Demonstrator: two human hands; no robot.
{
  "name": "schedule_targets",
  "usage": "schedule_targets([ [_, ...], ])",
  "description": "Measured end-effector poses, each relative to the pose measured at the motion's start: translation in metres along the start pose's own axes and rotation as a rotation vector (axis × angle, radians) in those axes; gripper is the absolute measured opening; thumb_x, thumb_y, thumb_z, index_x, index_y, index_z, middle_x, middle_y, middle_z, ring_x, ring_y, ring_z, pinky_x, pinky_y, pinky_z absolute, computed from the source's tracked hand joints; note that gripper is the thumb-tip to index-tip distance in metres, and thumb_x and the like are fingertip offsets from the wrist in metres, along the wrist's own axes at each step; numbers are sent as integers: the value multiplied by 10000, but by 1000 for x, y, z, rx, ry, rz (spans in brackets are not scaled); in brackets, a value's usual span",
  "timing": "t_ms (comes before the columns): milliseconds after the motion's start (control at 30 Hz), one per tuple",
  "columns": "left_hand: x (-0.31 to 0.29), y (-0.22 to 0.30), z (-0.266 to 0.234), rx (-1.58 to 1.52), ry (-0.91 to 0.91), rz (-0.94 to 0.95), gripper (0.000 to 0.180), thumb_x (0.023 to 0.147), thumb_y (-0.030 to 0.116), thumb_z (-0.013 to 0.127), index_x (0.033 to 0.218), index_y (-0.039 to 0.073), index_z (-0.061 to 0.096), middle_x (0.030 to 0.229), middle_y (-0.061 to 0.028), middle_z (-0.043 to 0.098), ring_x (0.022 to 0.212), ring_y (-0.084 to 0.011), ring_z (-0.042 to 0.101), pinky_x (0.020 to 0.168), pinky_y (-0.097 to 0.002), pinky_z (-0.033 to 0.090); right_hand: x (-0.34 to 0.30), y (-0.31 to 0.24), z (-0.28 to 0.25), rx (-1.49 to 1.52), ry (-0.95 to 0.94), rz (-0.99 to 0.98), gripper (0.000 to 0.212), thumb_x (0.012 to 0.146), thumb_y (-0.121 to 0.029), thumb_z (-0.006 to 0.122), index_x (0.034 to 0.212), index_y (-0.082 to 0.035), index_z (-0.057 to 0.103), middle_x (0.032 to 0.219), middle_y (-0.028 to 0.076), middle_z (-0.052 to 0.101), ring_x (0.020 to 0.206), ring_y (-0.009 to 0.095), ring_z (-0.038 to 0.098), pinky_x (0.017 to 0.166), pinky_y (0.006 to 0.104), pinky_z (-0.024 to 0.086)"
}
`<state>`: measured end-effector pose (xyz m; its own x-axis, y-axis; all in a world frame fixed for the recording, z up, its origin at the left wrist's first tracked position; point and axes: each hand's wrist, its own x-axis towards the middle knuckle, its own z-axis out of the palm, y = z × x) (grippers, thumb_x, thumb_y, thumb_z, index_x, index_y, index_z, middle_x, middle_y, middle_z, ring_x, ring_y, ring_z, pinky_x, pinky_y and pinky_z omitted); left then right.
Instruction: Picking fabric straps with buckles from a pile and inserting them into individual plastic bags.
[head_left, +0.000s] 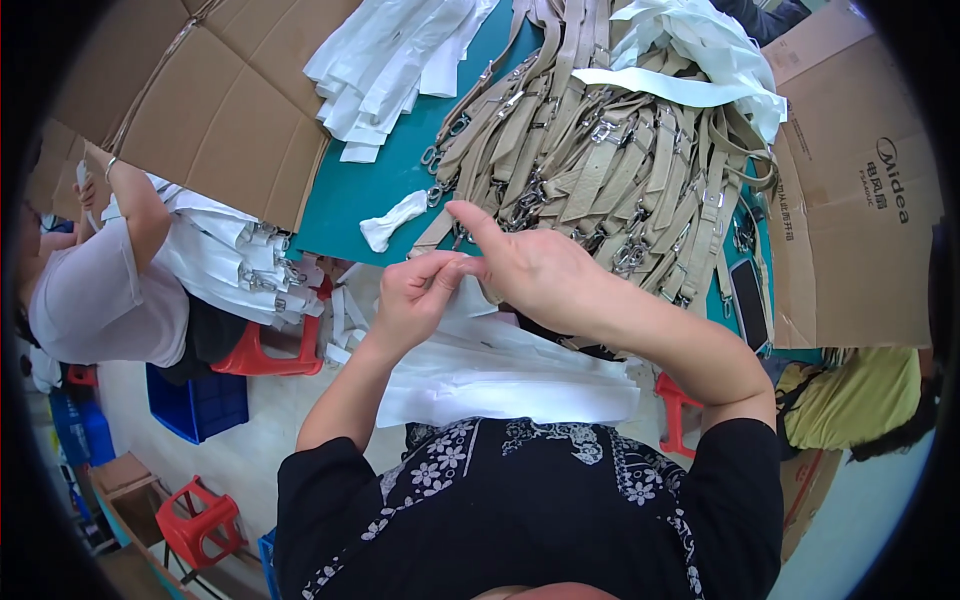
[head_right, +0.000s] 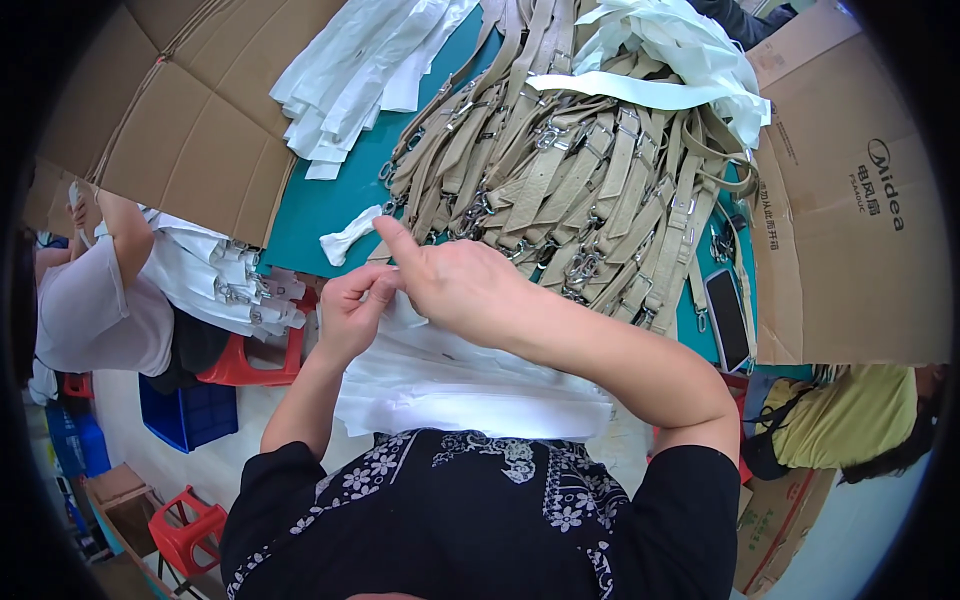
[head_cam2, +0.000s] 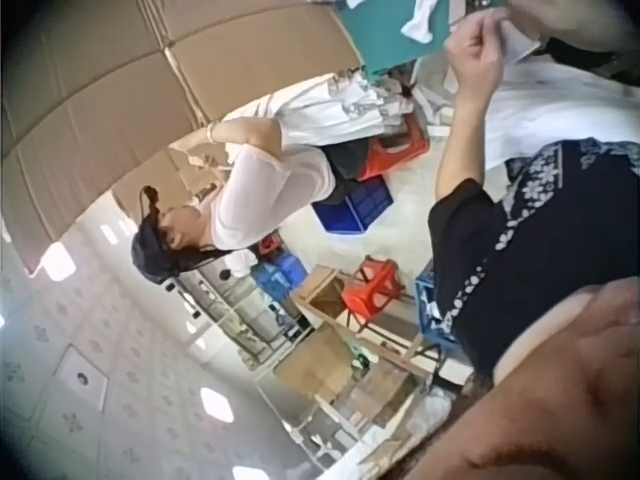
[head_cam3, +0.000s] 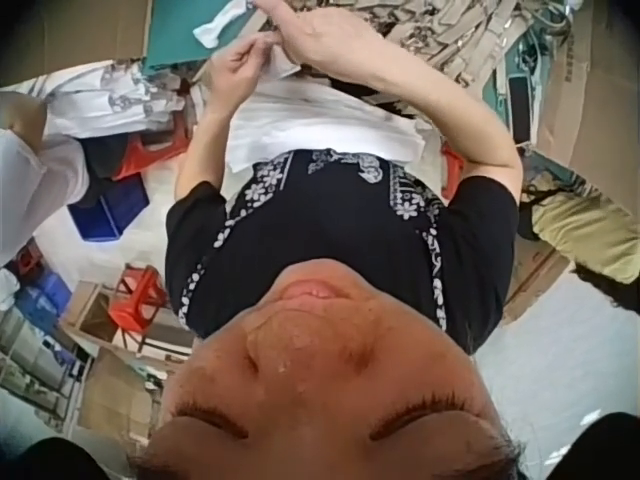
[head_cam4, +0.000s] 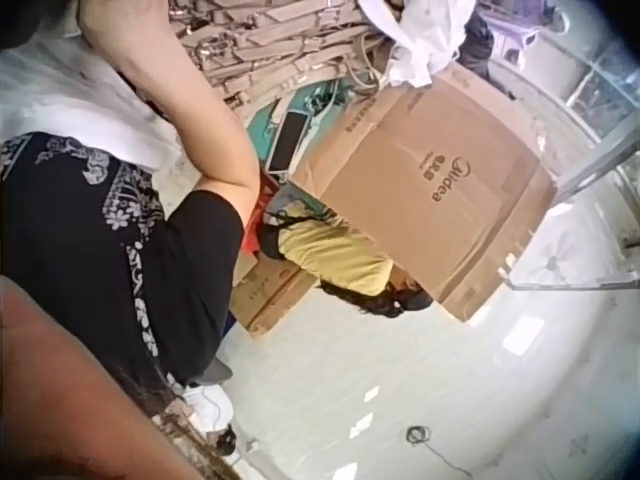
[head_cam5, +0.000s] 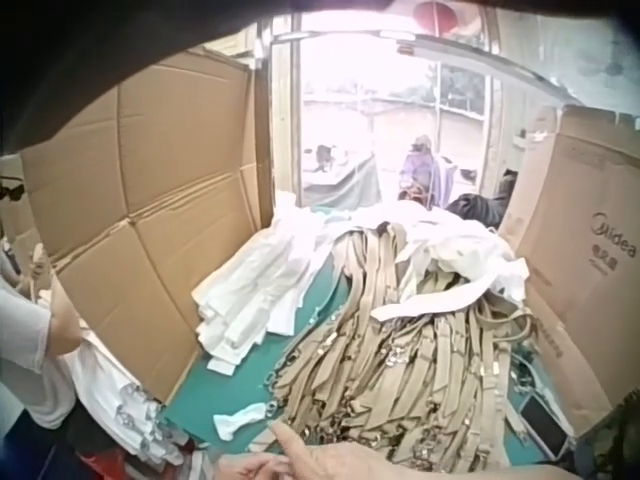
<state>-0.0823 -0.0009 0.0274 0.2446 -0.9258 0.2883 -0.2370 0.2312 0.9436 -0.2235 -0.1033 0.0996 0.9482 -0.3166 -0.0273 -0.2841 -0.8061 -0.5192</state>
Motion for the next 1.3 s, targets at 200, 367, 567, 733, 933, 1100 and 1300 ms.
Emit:
schedule_targets([
  [200,-1,-3,0,-66,12,-107,143,855,112,557,893,4,642,704,-17,622,582,-51,479,525,-199,389,8,14,25,-51,98,-46,657,827,-256,534,1312,24,191,664,170,578,594,329,583,520,397,451],
  [367,2,-22,-2,-54,45,-162,222,738,88,678,936,27,599,830,-18,584,658,-46,496,532,-189,398,3,10,32,302,45,36,718,775,-219,623,1312,-5,198,748,199,592,674,353,592,600,396,462],
  [567,-12,-79,-51,-138,-452,-193,679,611,613,677,927,20,583,777,-23,579,726,-95,551,604,-265,442,-17,-9,-16,322,70,-78,239,837,-119,513,1065,-54,539,832,132,603,744,273,599,666,341,467],
  [733,-49,-61,-104,345,-493,-386,483,552,367,803,791,-15,630,657,-48,607,619,-82,532,594,-264,443,-45,10,-117,203,153,-89,175,858,-95,462,931,-18,600,840,82,624,760,172,603,679,278,467],
  [933,-71,-52,-162,322,-359,-757,405,541,294,814,699,-26,622,615,-2,569,582,-72,508,526,-238,419,-125,86,-200,255,235,281,170,834,-155,546,883,-5,607,801,19,603,711,73,534,627,208,424],
  [1100,-78,-33,-146,184,-519,-710,281,617,209,770,703,-14,621,591,-18,568,572,-77,514,528,-241,411,-223,98,-172,510,49,750,140,797,-130,612,879,-16,616,757,-23,589,690,43,523,608,187,421],
  [1300,-91,-59,-41,530,-831,-400,266,716,286,682,764,31,627,701,-105,599,641,-227,571,586,-314,441,-408,130,-18,520,-14,1150,122,806,-138,570,860,-34,602,772,21,595,720,93,534,646,258,448],
])
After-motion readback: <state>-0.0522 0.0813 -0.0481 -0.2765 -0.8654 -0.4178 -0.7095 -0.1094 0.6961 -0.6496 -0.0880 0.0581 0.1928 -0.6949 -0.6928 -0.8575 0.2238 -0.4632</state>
